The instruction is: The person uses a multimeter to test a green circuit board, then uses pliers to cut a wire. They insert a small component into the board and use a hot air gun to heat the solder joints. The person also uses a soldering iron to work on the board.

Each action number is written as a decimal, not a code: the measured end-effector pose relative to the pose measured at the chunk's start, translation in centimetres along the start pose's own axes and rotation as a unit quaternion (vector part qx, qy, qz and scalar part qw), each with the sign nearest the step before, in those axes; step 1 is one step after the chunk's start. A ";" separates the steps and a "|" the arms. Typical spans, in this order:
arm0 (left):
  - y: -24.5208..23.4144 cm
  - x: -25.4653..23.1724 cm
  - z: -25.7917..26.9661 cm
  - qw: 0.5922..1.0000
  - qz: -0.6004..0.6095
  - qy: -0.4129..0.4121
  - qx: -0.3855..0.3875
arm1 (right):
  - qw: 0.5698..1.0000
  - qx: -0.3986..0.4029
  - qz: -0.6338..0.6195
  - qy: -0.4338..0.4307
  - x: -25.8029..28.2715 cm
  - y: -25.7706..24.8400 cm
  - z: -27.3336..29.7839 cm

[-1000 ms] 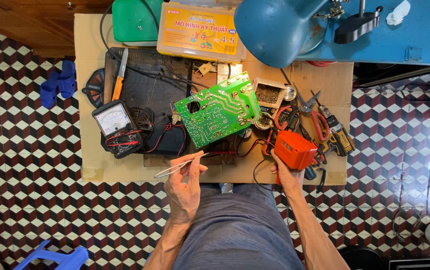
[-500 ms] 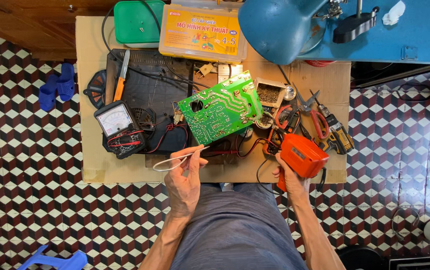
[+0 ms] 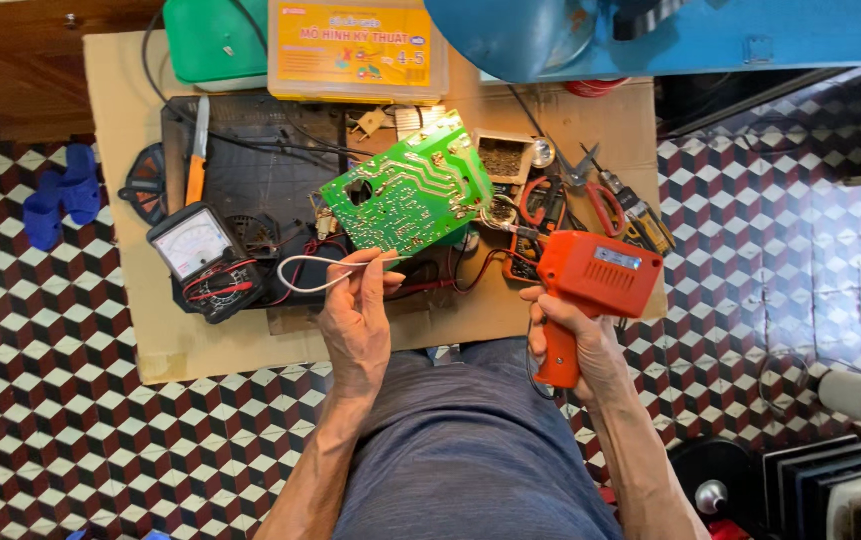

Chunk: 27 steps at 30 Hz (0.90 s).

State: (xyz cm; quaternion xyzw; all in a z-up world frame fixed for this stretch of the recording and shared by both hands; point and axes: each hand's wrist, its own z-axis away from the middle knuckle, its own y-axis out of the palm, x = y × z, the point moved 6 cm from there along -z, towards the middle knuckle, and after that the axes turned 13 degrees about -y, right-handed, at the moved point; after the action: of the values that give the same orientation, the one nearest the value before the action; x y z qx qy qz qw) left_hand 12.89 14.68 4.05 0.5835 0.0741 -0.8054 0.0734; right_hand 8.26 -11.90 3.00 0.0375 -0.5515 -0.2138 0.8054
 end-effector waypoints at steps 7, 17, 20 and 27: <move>-0.2 0.3 0.5 1.000 0.008 -0.001 -0.011 | 0.998 0.022 0.032 -0.047 5.1 0.6 0.5; -1.5 -1.7 0.0 0.997 -0.054 0.014 -0.058 | 0.994 -0.010 0.079 -0.077 2.4 1.5 2.7; -1.6 -2.7 -1.6 0.994 -0.095 0.036 -0.034 | 0.997 -0.009 0.052 -0.049 1.3 2.9 2.8; -1.3 -3.6 -4.8 0.971 -0.208 0.088 0.076 | 0.995 -0.094 0.021 -0.019 -1.5 6.0 4.5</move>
State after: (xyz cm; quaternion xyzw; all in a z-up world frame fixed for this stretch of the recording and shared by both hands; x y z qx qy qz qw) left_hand 18.18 17.08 6.05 0.6275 0.1384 -0.7518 -0.1475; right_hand 5.57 -5.09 5.21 -0.0542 -0.5451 -0.2486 0.7988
